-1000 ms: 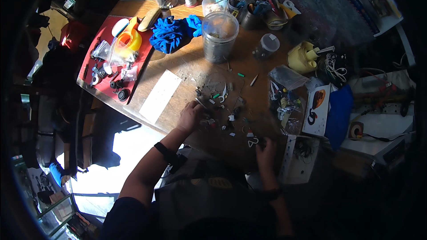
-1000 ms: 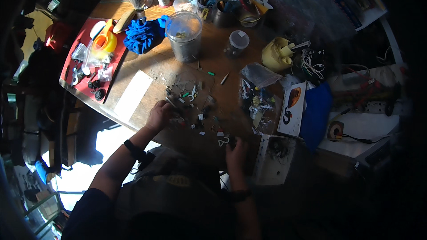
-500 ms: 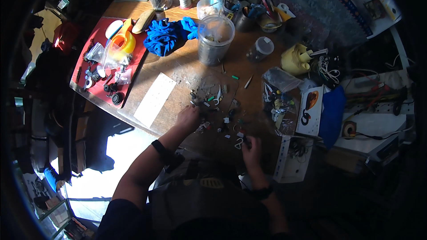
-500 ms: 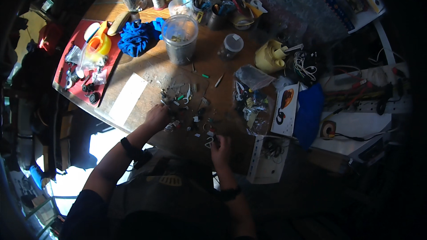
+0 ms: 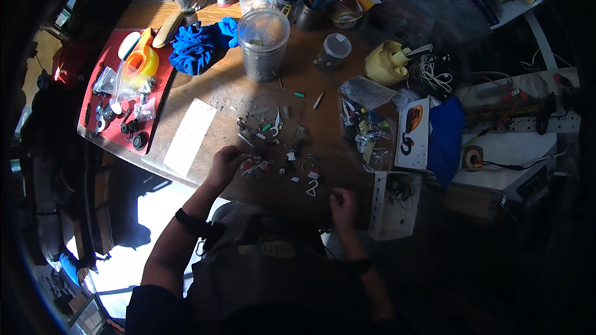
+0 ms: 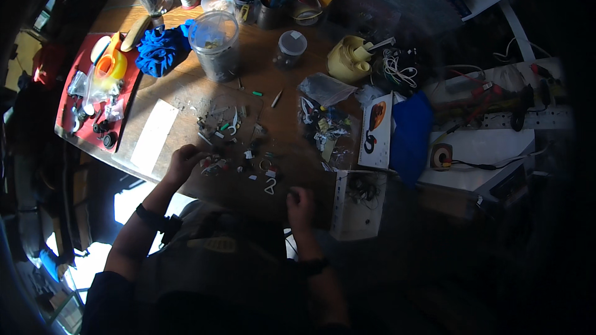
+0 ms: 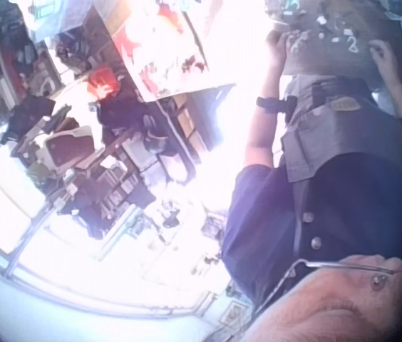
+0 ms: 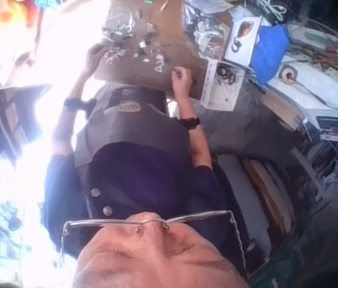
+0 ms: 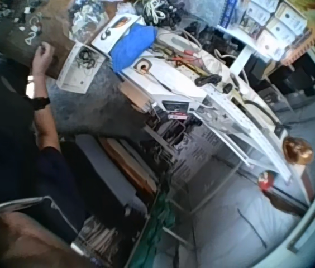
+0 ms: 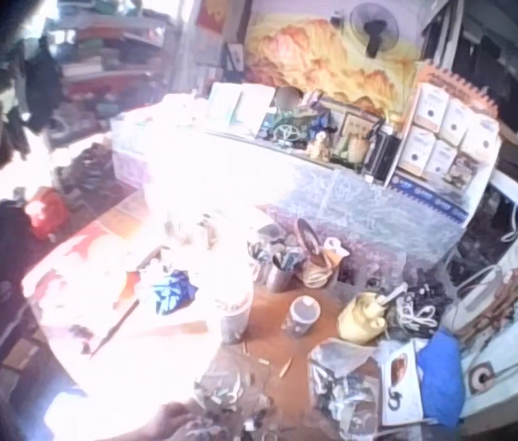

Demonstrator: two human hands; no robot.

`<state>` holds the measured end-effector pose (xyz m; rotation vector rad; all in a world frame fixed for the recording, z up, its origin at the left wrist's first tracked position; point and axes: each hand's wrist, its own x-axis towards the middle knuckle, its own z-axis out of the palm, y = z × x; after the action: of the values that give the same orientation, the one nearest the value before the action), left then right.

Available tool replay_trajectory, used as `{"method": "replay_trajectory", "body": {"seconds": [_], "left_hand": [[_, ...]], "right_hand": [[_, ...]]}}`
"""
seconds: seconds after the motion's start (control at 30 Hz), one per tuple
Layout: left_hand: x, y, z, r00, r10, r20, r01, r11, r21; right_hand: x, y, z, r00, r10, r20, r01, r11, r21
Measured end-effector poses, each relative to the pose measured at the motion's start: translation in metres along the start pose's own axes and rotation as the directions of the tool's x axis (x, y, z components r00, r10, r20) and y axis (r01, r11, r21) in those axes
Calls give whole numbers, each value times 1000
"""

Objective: The person sorts small electronic components and hardware on a cluttered workbench. They pick up individual items, place them into a clear plastic bag, and occasionally move other items on the table to access more parts.

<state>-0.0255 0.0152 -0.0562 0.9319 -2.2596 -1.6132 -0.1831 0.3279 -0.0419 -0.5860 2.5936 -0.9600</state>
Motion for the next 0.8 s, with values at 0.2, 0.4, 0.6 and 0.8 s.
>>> {"method": "replay_trajectory", "body": {"seconds": [0.2, 0.4, 0.6, 0.8], "left_hand": [[-19, 15, -9, 916, -402, -4, 381, 872, -306], [-32, 28, -19, 911, -398, 106, 385, 730, -565], [-38, 37, -26, 907, -395, 148, 418, 797, -436], [-46, 33, -32, 895, -438, -84, 373, 838, -398]], "right_hand": [[-8, 14, 0, 998, 61, 26, -63, 993, 95], [-7, 10, -1, 999, 29, 40, -36, 985, 171], [-5, 15, -4, 999, -13, 35, 6, 981, 193], [0, 10, -4, 978, 83, 190, -138, 945, 295]]}}
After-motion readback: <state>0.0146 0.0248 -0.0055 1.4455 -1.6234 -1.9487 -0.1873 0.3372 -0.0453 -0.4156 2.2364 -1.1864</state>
